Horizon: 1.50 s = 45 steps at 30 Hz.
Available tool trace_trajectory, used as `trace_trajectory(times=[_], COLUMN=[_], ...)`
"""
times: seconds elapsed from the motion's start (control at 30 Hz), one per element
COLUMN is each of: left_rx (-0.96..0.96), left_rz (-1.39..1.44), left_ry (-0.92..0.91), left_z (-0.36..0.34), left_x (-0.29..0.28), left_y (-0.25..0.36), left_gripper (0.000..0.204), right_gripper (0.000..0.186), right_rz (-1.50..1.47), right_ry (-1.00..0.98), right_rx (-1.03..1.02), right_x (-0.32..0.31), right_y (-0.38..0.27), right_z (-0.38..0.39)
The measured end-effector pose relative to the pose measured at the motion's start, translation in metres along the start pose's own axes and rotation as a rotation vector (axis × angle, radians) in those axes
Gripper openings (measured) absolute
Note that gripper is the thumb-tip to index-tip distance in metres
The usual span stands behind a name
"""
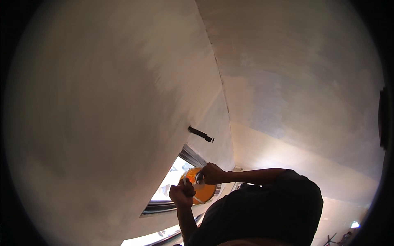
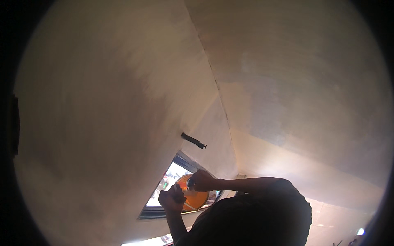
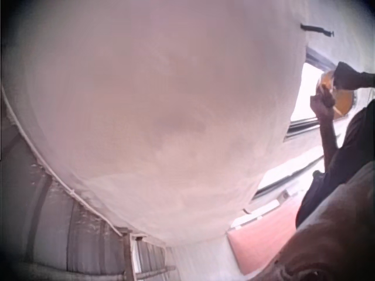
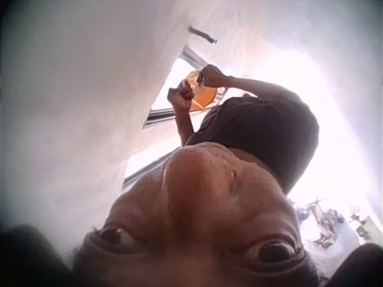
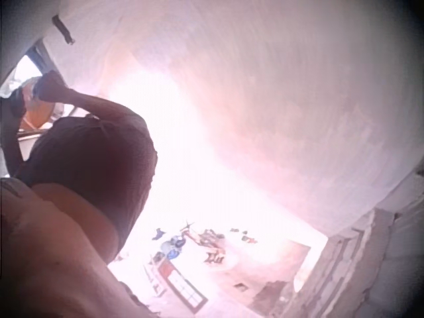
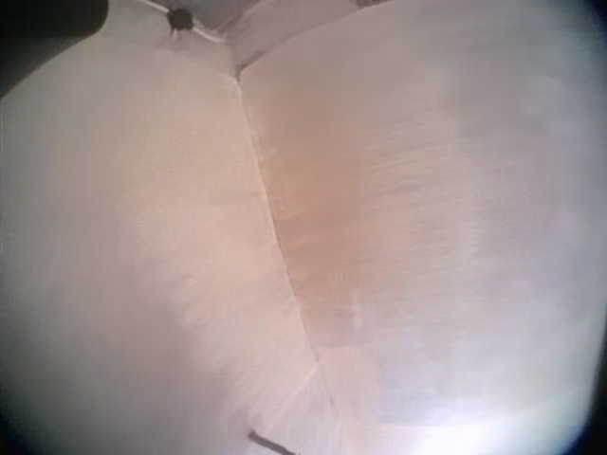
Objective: The person paints a white ceiling using a paintbrush and a small yellow bucket. They repeatedly dip the brush into the bucket and apply paint to the ceiling surface in a repetitive up-and-down motion.
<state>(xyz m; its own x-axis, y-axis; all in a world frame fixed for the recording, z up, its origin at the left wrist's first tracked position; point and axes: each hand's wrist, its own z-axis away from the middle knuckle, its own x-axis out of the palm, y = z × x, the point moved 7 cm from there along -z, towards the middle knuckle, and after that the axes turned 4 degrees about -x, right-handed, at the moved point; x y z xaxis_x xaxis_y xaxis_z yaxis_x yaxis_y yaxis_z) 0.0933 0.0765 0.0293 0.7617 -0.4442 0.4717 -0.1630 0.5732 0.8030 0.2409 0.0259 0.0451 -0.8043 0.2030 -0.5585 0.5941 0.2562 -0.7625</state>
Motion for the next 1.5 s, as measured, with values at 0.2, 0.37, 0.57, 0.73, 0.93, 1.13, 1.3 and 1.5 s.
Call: trace_trajectory(times=[0.2, 0.37, 0.57, 0.73, 0.93, 1.13, 1.3, 1.5], left_rx=[-0.049, 0.282, 0.279, 0.164, 0.228, 0.001, -0.087, -0.123], left_rz=[-0.033, -0.700, -0.699, -0.638, -0.608, 0.054, 0.201, 0.232], left_ry=[0.109, 0.118, 0.191, 0.188, 0.177, 0.048, 0.059, 0.101], left_z=[-0.009, 0.005, 0.012, -0.002, 0.017, 0.014, 0.015, 0.020], left_x=[-0.008, 0.009, 0.018, 0.002, 0.010, 0.011, 0.006, -0.002], left_y=[-0.018, 0.021, 0.023, 0.017, 0.018, 0.008, -0.002, -0.013], left_gripper=[0.039, 0.016, 0.026, 0.037, 0.025, 0.032, 0.031, 0.032], right_gripper=[0.032, 0.029, 0.015, 0.019, 0.010, 0.023, 0.032, 0.028], right_rz=[0.320, 0.327, 0.144, -0.082, -0.332, 0.009, 0.208, 0.302], right_ry=[-0.096, -0.056, -0.032, -0.255, -0.251, 0.020, -0.038, 0.000], right_rx=[-0.152, -0.164, 0.009, 0.108, 0.247, -0.084, -0.211, -0.269], right_x=[0.010, 0.009, 0.009, 0.035, 0.030, 0.000, 0.011, 0.018], right_y=[0.023, 0.013, 0.026, 0.023, 0.014, -0.010, -0.006, -0.003], right_z=[-0.002, -0.001, -0.006, -0.003, 0.006, 0.006, 0.005, 0.006])
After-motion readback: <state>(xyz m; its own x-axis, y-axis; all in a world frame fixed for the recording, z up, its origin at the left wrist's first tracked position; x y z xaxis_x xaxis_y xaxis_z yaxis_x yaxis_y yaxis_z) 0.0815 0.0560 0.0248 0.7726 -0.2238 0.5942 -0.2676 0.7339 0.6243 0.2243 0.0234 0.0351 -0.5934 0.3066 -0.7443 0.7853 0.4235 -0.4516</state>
